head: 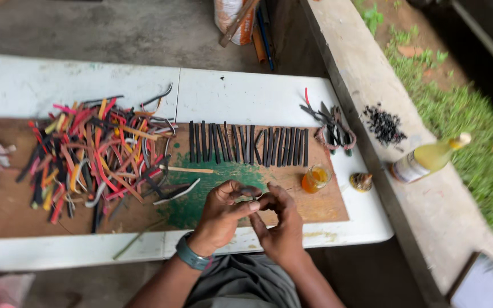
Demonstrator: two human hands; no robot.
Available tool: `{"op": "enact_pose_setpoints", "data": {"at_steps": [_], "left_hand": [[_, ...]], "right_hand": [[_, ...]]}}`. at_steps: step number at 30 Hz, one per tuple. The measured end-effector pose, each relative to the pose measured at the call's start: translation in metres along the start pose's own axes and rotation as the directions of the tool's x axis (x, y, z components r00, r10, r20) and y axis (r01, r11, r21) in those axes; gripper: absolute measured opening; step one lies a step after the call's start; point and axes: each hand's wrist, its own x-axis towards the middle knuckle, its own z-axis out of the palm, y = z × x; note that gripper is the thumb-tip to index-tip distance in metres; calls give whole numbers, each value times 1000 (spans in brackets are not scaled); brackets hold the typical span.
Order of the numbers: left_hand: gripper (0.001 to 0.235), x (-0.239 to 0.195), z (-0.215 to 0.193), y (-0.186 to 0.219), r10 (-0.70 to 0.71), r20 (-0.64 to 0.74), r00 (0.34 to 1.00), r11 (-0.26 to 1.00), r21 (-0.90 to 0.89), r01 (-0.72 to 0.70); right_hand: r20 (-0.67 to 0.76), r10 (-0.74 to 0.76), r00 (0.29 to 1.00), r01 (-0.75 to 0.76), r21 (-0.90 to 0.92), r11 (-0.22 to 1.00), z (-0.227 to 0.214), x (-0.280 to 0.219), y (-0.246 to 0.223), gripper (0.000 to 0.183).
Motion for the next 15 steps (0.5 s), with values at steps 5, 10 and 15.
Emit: {"op": "enact_pose_setpoints", "data": {"at_steps": [5, 10, 15], "left_hand": [[15, 10, 2, 1, 15, -62, 998, 989, 145, -5], [12, 8, 0, 3, 118, -56, 991, 976, 191, -106], [18, 2, 1, 15, 7, -26, 1000, 999, 48, -6]], "right_hand": [[65, 129, 990, -141, 236, 961, -8, 9, 2, 82], [112, 166, 980, -195, 340, 920, -10, 9, -1, 84], [132, 150, 980, -192, 421, 887, -21, 9, -9, 85]]}}
